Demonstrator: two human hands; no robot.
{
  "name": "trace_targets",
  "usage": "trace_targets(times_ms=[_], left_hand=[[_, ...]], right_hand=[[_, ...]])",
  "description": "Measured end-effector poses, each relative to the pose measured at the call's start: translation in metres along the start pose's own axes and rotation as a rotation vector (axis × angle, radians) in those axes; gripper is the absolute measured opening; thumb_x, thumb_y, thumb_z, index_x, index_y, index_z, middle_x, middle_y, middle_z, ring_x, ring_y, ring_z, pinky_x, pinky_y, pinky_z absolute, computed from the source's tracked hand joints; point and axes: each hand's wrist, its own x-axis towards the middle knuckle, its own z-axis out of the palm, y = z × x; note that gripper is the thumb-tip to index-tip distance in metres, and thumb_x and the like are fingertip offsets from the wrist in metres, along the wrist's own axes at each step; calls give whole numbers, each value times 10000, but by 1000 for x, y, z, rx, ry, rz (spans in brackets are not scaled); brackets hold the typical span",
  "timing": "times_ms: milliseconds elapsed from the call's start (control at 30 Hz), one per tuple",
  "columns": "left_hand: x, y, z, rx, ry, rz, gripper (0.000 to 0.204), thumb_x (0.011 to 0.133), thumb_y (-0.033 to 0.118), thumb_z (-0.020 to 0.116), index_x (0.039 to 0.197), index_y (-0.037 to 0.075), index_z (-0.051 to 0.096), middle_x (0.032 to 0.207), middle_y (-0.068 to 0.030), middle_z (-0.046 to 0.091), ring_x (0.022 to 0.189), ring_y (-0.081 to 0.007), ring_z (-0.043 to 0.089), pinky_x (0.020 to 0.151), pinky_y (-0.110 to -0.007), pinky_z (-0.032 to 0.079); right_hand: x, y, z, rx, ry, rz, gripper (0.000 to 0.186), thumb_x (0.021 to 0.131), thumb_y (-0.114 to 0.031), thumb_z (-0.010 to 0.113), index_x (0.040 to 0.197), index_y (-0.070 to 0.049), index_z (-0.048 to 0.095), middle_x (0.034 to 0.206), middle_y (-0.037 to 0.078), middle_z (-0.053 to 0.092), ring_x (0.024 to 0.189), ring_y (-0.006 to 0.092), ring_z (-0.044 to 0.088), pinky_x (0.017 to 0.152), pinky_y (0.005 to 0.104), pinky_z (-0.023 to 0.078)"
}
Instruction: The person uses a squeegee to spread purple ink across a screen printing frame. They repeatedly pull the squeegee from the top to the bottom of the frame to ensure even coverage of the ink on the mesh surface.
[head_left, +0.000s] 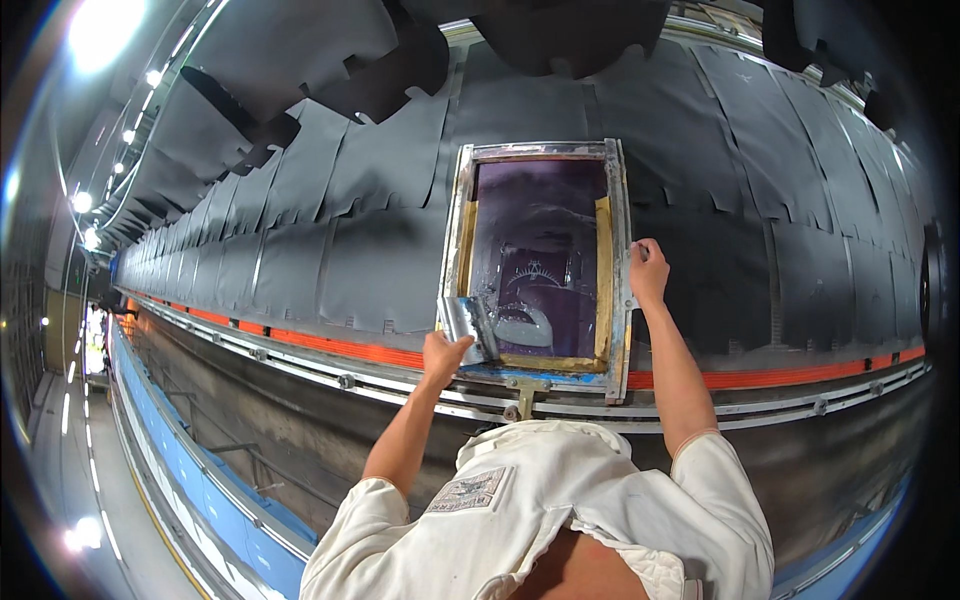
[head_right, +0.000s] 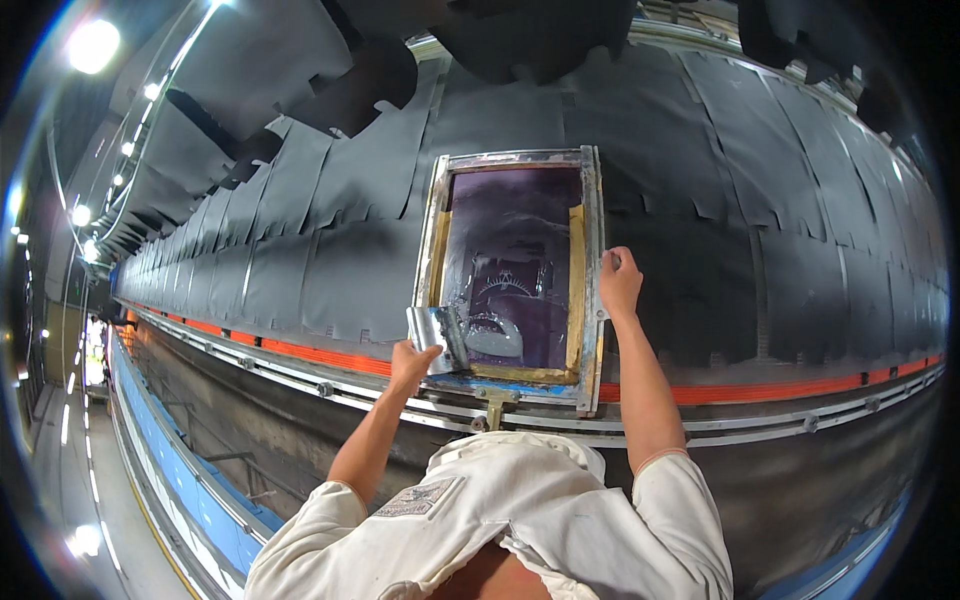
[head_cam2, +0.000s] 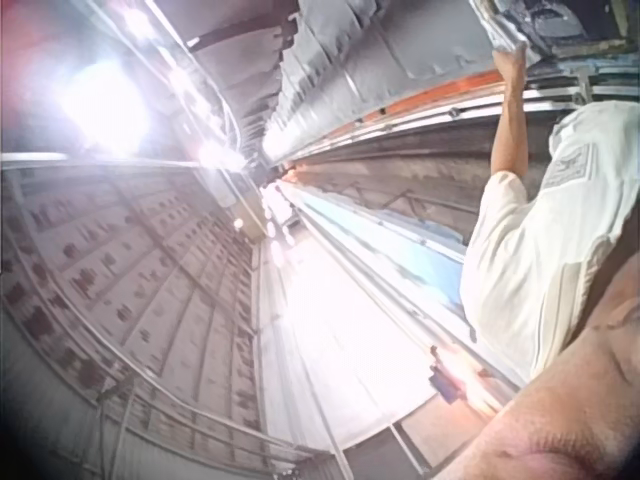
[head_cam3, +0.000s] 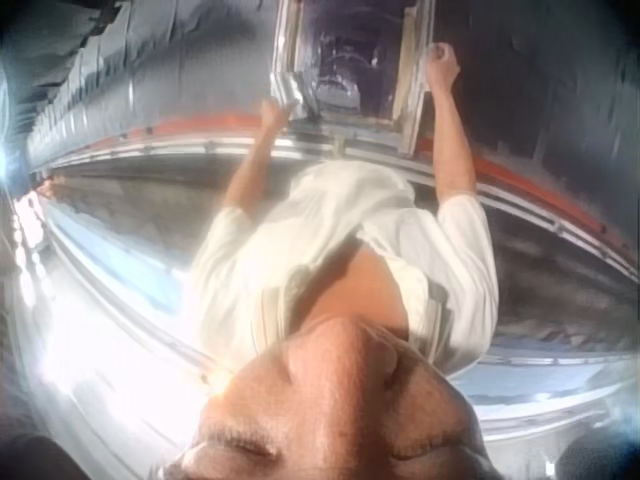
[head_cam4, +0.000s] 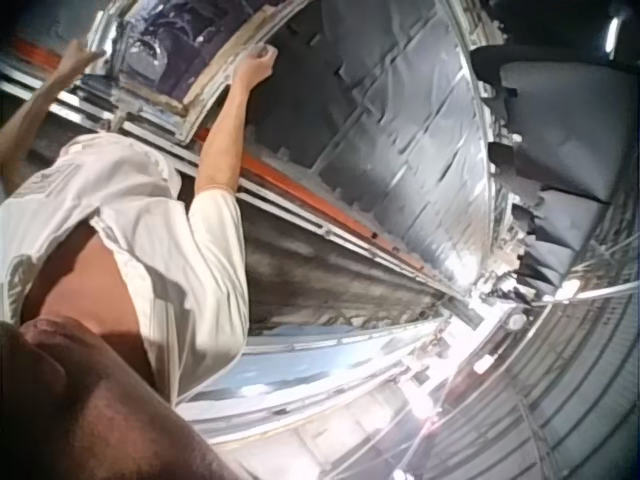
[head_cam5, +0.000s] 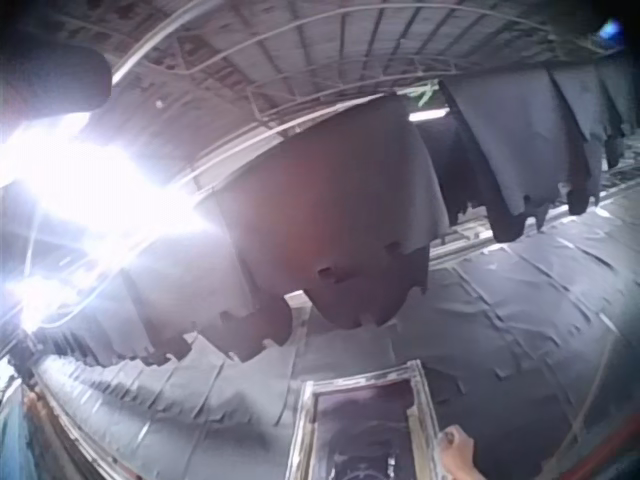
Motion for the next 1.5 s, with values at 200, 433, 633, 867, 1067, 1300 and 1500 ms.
trace_targets(times_ms=[200, 433, 633, 867, 1067, 1300, 1500], left_hand=[[18, 109, 46, 320, -214, 284, 348, 793, 268, 824, 990, -6, 738, 765, -185, 723, 707, -334, 711, 681, -451, 552], [43, 149, 45, 592, -327, 1133, 305, 784, 167, 817, 1066, 95, 724, 940, -99, 736, 896, -332, 698, 786, -458, 553], [45, 112, 37, 635, -394, 1169, 295, 709, 116, 854, 994, 95, 782, 1014, -72, 770, 858, -292, 716, 785, -401, 588], [135, 173, 43, 577, -391, 1036, 230, 749, 204, 838, 945, 101, 776, 928, -109, 746, 880, -357, 715, 782, -471, 574], [189, 207, 71, 558, -373, 1017, 191, 733, 180, 832, 903, 108, 780, 902, -122, 741, 875, -371, 703, 777, -487, 555], [108, 146, 53, 509, -351, 1071, 278, 614, 42, 803, 882, 108, 777, 848, -106, 740, 781, -347, 706, 710, -452, 572], [89, 133, 42, 527, -420, 1024, 262, 643, 63, 784, 898, 125, 780, 846, -84, 736, 794, -293, 699, 769, -431, 545]], right_hand=[[5, 9, 7, -74, 71, -74, 279, 975, -293, 679, 1022, -20, 711, 907, 199, 734, 866, 364, 733, 745, 416, 533], [-3, -17, 5, -36, 77, -24, 211, 964, -244, 700, 1007, -38, 714, 869, 190, 738, 815, 347, 747, 700, 395, 545], [10, -10, 18, -171, 35, 22, 209, 957, -251, 713, 1020, -52, 715, 920, 180, 750, 904, 366, 739, 782, 435, 551], [27, -112, 34, -205, -536, -327, 420, 891, -470, 763, 1091, -101, 762, 1116, 149, 735, 1125, 347, 650, 1008, 458, 485], [54, -119, 108, -572, -683, -597, 247, 798, -272, 790, 900, -63, 705, 920, 149, 716, 977, 366, 659, 936, 492, 478], [-39, -94, 74, -459, -632, -704, 198, 693, -70, 766, 877, -50, 694, 864, 148, 675, 922, 326, 644, 938, 458, 474], [-57, -104, 62, -528, -803, -664, 229, 711, -147, 801, 893, -67, 686, 828, 107, 712, 940, 292, 664, 918, 444, 470]])
